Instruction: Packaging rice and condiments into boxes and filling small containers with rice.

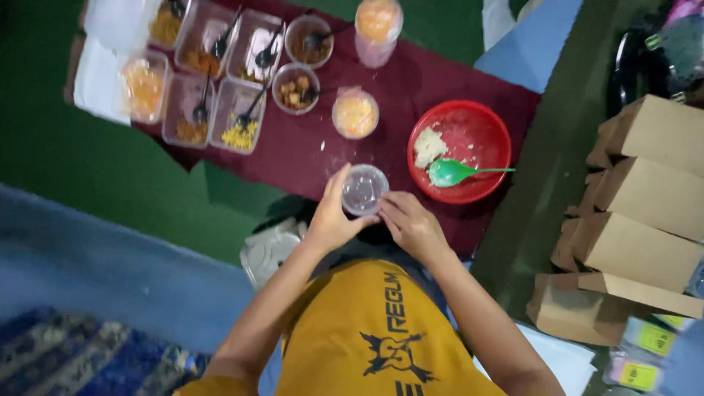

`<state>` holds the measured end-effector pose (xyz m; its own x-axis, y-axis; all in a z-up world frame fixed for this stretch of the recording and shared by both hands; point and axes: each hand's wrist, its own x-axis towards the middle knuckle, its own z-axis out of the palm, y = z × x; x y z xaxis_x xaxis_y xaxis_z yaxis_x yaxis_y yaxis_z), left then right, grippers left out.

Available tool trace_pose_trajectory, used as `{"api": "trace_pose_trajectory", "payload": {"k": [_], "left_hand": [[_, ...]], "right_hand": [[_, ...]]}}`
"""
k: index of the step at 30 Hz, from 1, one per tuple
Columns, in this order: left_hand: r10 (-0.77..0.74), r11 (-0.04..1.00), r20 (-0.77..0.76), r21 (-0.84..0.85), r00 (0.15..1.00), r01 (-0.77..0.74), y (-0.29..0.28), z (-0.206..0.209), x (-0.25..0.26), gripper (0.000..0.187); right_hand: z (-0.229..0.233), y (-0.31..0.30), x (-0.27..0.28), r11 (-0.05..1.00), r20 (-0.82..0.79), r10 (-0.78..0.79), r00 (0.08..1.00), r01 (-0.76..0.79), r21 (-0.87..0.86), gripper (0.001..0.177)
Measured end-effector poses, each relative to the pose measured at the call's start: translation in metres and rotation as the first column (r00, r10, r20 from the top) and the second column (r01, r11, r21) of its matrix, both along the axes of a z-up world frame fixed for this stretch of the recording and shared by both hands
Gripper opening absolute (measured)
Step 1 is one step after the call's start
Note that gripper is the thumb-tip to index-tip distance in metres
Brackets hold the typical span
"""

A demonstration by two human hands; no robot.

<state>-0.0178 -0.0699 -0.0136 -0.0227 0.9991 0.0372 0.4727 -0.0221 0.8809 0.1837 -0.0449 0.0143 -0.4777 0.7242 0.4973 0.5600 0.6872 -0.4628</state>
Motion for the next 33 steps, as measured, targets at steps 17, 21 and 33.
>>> {"api": "trace_pose_trajectory", "payload": {"k": [17,21,33], "left_hand": [[0.063,0.962,-0.023,-0.265,0.998,-0.066,-0.029,0.019,0.020,0.117],[0.058,0.957,-0.038,-0.284,0.998,-0.067,-0.033,0.017,0.020,0.116],[0.012,0.949,-0.022,-0.315,1.000,-0.018,-0.034,0.010,0.023,0.117]], "right_hand": [[-0.018,-0.010,0.021,0.992,-0.123,0.130,0.984,-0.128,0.020,0.015],[-0.026,-0.013,0.020,0.989,-0.168,0.149,0.974,-0.147,0.027,0.013],[-0.037,-0.021,0.028,0.989,-0.174,0.139,0.975,-0.128,0.073,0.013]]}}
